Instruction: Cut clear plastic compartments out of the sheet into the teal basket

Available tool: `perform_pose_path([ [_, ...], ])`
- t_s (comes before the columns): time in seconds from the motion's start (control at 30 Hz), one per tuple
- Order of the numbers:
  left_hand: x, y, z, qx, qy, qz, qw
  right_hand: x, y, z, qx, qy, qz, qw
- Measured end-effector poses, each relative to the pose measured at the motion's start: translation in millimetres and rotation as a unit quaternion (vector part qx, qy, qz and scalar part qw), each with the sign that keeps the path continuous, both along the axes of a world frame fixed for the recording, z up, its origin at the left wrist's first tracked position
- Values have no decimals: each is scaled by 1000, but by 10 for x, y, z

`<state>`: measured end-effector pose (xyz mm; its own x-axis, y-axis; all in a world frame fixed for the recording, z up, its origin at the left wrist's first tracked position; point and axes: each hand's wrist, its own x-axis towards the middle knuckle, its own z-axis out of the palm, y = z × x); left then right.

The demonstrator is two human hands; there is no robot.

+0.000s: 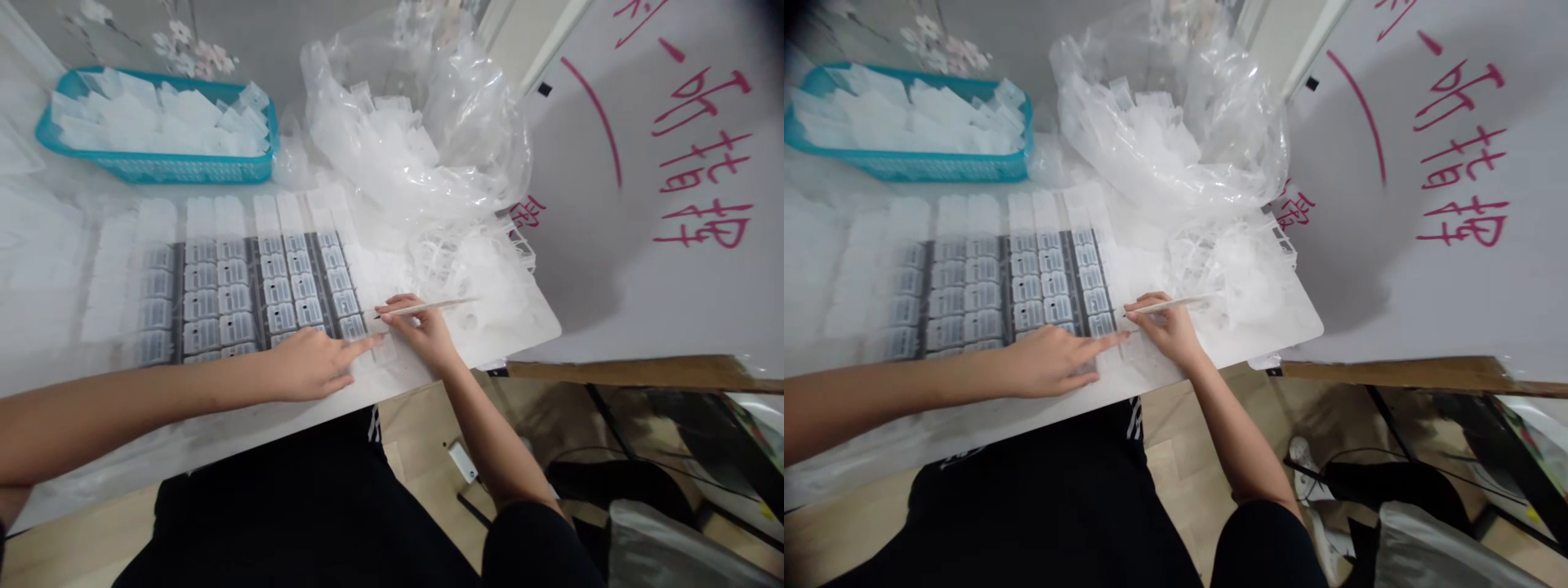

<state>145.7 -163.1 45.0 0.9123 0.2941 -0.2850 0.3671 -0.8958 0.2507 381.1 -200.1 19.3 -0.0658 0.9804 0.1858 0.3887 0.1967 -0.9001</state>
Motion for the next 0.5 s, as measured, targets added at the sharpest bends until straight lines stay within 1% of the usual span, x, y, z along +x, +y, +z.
perform_pose_path([
  [0.1,13,20,-17,-2,15,20,1000,3,29,-40,-17,6,10,1000],
  [0.17,24,30,-16,-2,24,23,999,15,34,-47,-22,5,15,1000],
  [0.23,33,35,-3,-8,29,22,999,27,39,-48,-20,0,21,1000],
  [0.3,41,40,16,-15,33,20,999,35,46,-52,-7,-25,26,999],
  [0.4,48,51,41,-25,37,19,999,41,53,-61,39,-130,45,990],
  [0.5,55,66,49,-37,38,23,998,57,42,-70,117,-248,66,960],
])
